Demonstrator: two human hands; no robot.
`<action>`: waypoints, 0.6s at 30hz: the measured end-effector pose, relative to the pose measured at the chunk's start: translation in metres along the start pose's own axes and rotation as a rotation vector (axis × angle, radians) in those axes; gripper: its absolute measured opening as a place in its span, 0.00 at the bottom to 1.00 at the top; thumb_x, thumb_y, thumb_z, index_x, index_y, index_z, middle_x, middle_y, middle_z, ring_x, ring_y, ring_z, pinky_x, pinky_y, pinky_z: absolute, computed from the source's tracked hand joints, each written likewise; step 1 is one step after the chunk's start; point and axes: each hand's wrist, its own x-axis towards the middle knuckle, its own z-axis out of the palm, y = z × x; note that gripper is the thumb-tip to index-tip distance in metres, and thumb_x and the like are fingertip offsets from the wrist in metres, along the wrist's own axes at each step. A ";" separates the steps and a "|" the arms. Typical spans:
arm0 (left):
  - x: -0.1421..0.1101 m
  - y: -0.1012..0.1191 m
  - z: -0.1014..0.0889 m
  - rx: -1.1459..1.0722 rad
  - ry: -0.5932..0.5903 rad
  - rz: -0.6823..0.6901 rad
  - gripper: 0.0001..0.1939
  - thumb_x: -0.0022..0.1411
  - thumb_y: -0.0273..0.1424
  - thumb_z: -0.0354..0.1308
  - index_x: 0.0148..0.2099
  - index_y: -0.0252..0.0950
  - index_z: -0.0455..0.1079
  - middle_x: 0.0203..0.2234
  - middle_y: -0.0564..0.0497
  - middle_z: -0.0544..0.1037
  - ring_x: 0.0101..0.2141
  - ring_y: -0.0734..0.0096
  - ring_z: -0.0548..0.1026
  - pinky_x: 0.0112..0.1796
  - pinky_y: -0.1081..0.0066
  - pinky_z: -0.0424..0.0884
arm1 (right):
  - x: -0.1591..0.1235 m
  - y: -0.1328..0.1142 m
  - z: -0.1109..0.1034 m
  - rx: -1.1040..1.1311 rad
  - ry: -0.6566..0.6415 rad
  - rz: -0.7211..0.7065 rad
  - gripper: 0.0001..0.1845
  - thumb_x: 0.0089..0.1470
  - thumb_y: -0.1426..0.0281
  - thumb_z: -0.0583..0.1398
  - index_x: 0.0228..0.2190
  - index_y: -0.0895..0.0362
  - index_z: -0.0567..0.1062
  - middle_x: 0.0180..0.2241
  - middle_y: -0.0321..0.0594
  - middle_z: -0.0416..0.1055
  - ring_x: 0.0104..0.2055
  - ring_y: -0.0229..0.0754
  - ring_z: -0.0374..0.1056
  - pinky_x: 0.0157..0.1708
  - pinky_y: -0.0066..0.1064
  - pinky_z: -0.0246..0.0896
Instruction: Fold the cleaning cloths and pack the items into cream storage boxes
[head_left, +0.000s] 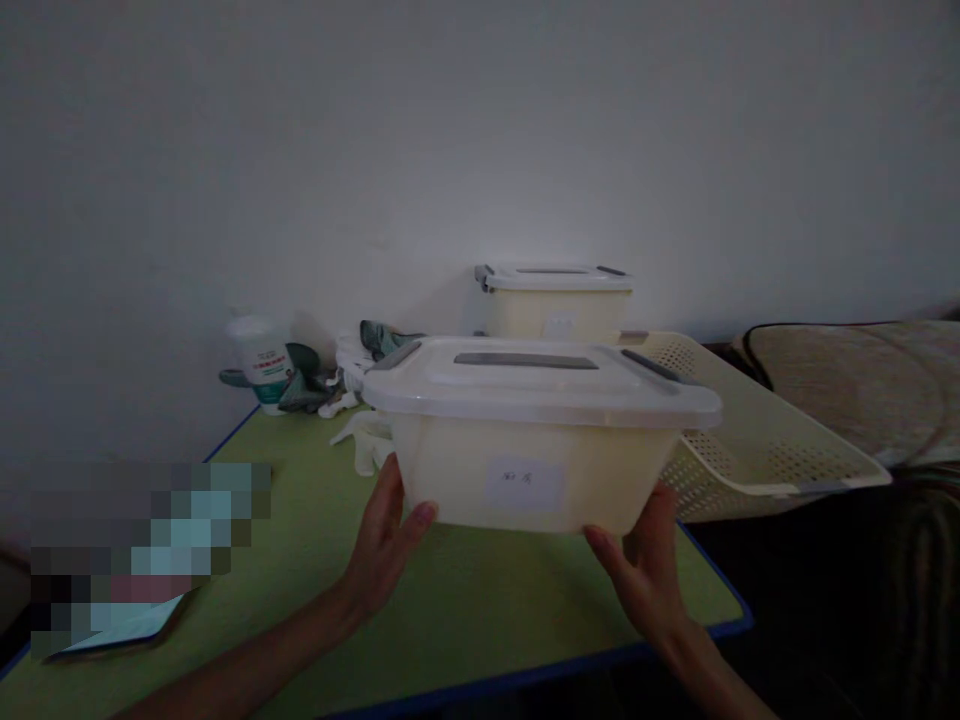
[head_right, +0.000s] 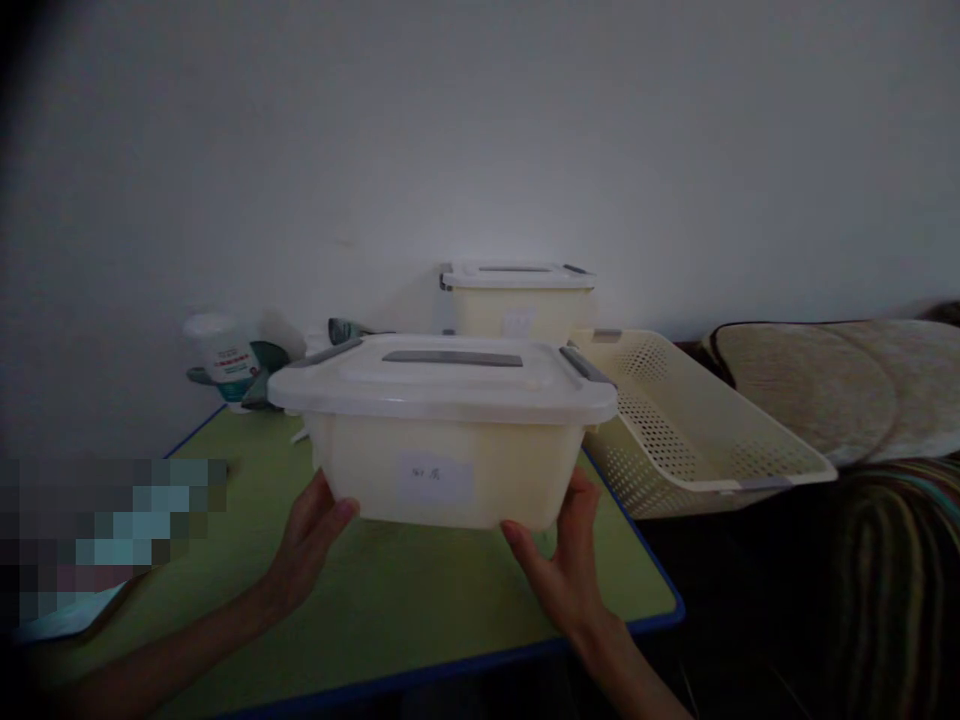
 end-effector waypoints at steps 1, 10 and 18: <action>0.000 -0.005 -0.001 0.011 -0.034 -0.012 0.29 0.54 0.43 0.55 0.55 0.37 0.57 0.53 0.42 0.66 0.54 0.54 0.65 0.52 0.57 0.62 | -0.001 0.005 -0.002 0.020 -0.032 0.031 0.29 0.46 0.53 0.59 0.45 0.51 0.55 0.41 0.46 0.61 0.44 0.53 0.65 0.43 0.49 0.64; -0.001 -0.030 0.009 0.182 -0.196 -0.025 0.30 0.49 0.39 0.62 0.55 0.44 0.61 0.51 0.47 0.70 0.53 0.52 0.65 0.53 0.50 0.60 | -0.005 0.053 -0.037 -0.170 -0.200 0.203 0.27 0.38 0.54 0.64 0.40 0.52 0.69 0.40 0.48 0.73 0.47 0.60 0.67 0.45 0.57 0.62; 0.010 -0.037 0.021 0.213 -0.299 -0.087 0.33 0.42 0.36 0.65 0.53 0.50 0.63 0.50 0.50 0.72 0.51 0.50 0.68 0.53 0.53 0.64 | -0.004 0.049 -0.036 -0.219 -0.227 0.145 0.13 0.42 0.56 0.61 0.33 0.44 0.75 0.35 0.39 0.76 0.44 0.59 0.69 0.44 0.57 0.64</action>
